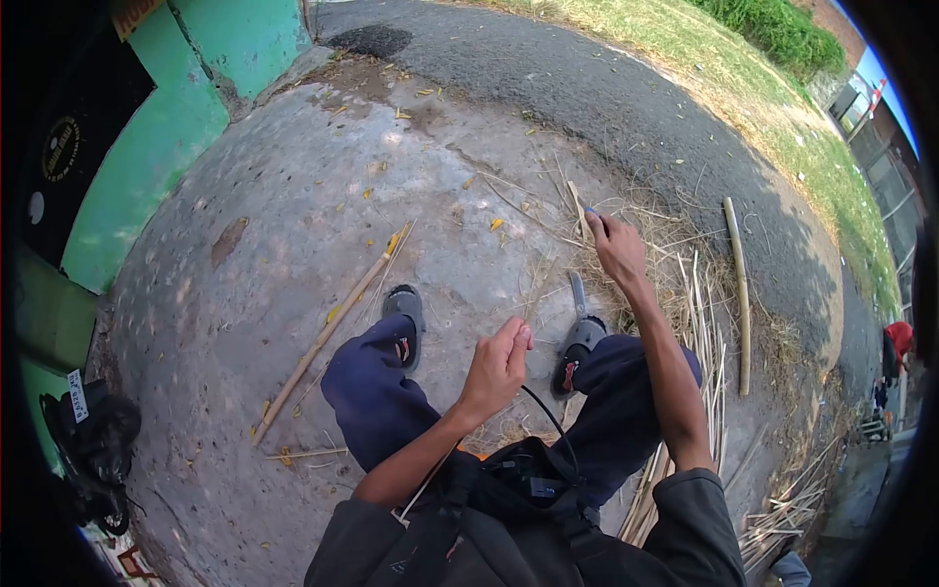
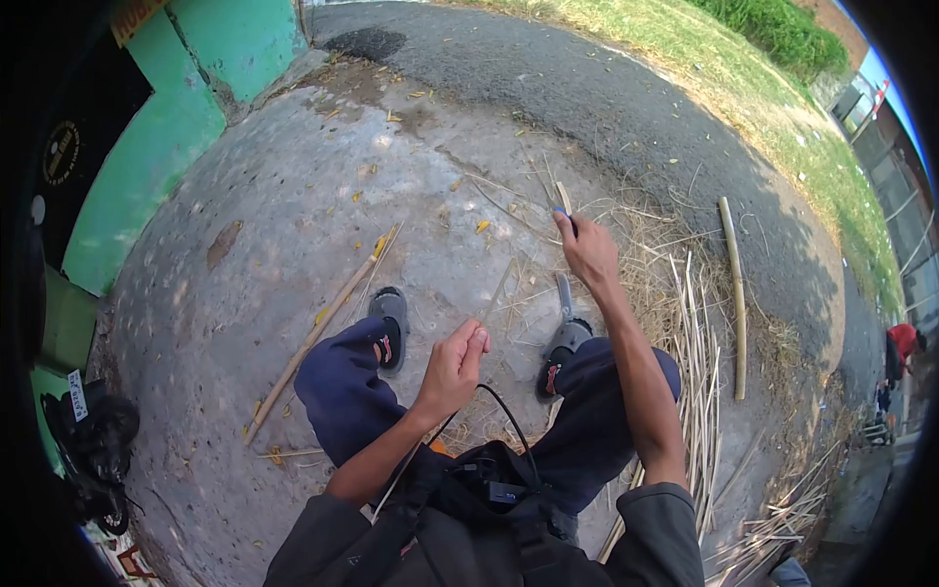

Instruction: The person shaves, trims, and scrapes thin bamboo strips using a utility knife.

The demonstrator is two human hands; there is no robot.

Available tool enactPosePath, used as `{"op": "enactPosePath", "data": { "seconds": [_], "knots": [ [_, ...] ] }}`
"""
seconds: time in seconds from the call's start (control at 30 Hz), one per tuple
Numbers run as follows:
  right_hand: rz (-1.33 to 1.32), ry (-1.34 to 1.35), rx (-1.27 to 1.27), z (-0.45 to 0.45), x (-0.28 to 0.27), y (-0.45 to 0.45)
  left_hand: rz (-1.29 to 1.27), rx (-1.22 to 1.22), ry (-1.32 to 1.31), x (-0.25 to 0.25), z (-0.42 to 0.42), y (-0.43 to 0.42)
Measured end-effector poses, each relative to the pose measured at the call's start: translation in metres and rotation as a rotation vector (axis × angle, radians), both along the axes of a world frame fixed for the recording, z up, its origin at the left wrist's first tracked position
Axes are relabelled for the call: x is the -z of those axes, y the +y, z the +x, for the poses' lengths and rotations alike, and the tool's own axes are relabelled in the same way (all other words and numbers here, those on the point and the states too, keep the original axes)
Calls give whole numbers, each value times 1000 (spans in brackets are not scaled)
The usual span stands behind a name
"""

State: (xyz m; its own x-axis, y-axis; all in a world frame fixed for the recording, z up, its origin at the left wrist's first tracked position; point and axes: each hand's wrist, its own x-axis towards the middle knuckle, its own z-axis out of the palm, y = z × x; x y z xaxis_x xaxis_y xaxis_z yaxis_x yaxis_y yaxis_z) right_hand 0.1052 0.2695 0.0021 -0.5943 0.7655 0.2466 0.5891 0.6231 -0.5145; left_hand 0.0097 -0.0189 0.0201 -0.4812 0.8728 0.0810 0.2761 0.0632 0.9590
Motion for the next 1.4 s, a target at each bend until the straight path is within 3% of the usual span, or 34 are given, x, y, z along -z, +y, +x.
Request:
{"op": "enactPosePath", "data": {
  "seconds": [0.1,0.13,0.17,0.2,0.23,0.33,0.37,0.5,0.6,0.67,0.73,0.83,0.9,0.93,1.0,1.07,1.4],
  "knots": [
    [-218,385,-82,8,-13,22,64,-39,-150,21,-19,18],
    [-210,377,-102,10,-18,14,17,52,-505,17,-29,14],
    [-517,465,-158,13,-18,1,-42,144,-860,15,-35,8],
    [-833,553,-204,11,-23,-16,-49,129,-862,14,-38,7],
    [-893,527,-255,7,-47,-41,-36,203,-937,12,-42,8],
    [-830,452,-399,-7,-49,-64,-39,320,-987,14,-41,12],
    [-961,499,-429,-7,-47,-62,-55,350,-959,15,-40,12],
    [-1013,498,-351,-8,-31,-50,-37,434,-926,14,-36,15],
    [-929,506,-296,-6,-32,-44,-51,336,-848,-8,-28,14],
    [-840,563,-182,-3,-33,-41,-136,309,-597,-8,-29,9],
    [-842,612,-140,0,-34,-39,-181,357,-614,1,-34,4],
    [-792,469,-111,-2,-34,-42,-208,328,-627,12,-35,4],
    [-344,468,-175,-7,-31,-60,-196,252,-626,20,-33,5],
    [-348,466,-178,-4,-28,-64,-147,140,-495,25,-32,8],
    [-99,71,-472,1,-23,-70,-97,23,-360,33,-31,13],
    [-72,22,-523,-2,-19,-83,-3,-54,-280,39,-30,15],
    [29,-89,-612,-5,-9,-99,-62,-86,-175,28,-29,11]
  ]
}}
